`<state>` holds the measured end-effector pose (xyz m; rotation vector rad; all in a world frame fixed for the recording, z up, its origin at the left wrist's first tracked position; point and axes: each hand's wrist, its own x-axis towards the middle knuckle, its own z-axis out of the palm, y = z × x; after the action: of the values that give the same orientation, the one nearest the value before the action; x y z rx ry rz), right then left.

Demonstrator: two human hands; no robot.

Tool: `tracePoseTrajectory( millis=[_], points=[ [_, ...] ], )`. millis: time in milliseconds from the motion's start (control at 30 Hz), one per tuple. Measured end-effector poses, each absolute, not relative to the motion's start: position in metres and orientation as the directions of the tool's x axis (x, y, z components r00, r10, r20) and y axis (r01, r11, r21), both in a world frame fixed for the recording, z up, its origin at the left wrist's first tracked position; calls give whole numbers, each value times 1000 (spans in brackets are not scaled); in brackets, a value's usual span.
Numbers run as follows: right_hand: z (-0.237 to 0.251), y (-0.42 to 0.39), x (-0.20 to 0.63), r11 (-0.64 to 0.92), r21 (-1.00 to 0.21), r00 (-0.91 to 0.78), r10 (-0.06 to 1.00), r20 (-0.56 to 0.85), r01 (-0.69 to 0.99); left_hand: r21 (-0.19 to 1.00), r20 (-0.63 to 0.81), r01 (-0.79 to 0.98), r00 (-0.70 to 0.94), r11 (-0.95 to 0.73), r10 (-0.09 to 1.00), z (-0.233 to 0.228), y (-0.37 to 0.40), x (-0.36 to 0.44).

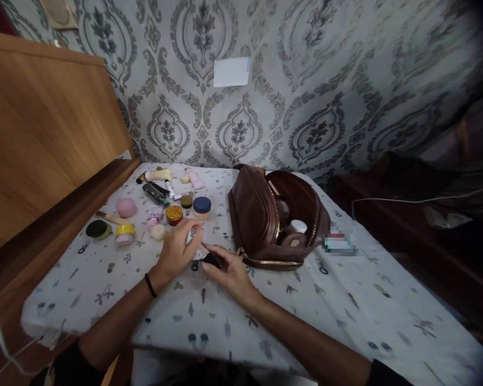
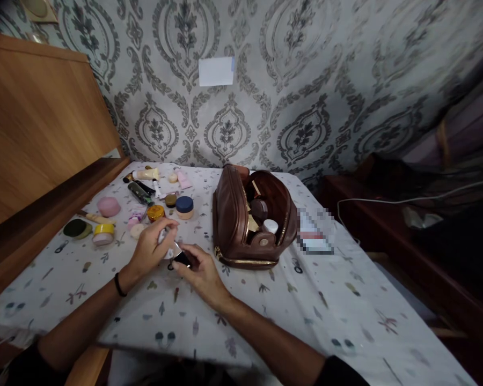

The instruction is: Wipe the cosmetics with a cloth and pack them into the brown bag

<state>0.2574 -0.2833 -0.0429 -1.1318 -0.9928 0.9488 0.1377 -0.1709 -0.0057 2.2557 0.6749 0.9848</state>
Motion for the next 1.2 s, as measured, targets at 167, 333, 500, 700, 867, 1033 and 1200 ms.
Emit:
tracePoseTrajectory(
  millis=[167, 333, 500, 700, 867, 1033, 1200],
  points=[
    [-40, -287, 258, 171, -907, 348, 883, 314, 384, 695, 426, 258, 605, -671, 673, -14, -180, 143],
    [-41, -289, 252, 168, -945, 436, 855, 282, 282, 877, 347, 140, 476, -460, 808, -13, -167, 141],
    [-43, -283, 253, 137, -986, 518, 852, 68, -98, 986, 163, -43, 379, -159, 911, -16, -158, 139],
    [-36, -278, 259, 171, -905, 513, 856, -60, -390, 995, 101, -47, 474, -89, 875, -15, -164, 140],
    [-33, -278, 256, 186, -850, 491, 866, -95, -494, 956, 206, 50, 583, -288, 786, -13, -174, 139],
    [-33, -279, 257, 182, -838, 458, 884, -90, -515, 896, 242, 129, 662, -426, 710, -17, -188, 141],
    [-32, -280, 256, 121, -878, 368, 927, -66, -463, 881, 253, 142, 664, -451, 704, -19, -196, 146]
  ],
)
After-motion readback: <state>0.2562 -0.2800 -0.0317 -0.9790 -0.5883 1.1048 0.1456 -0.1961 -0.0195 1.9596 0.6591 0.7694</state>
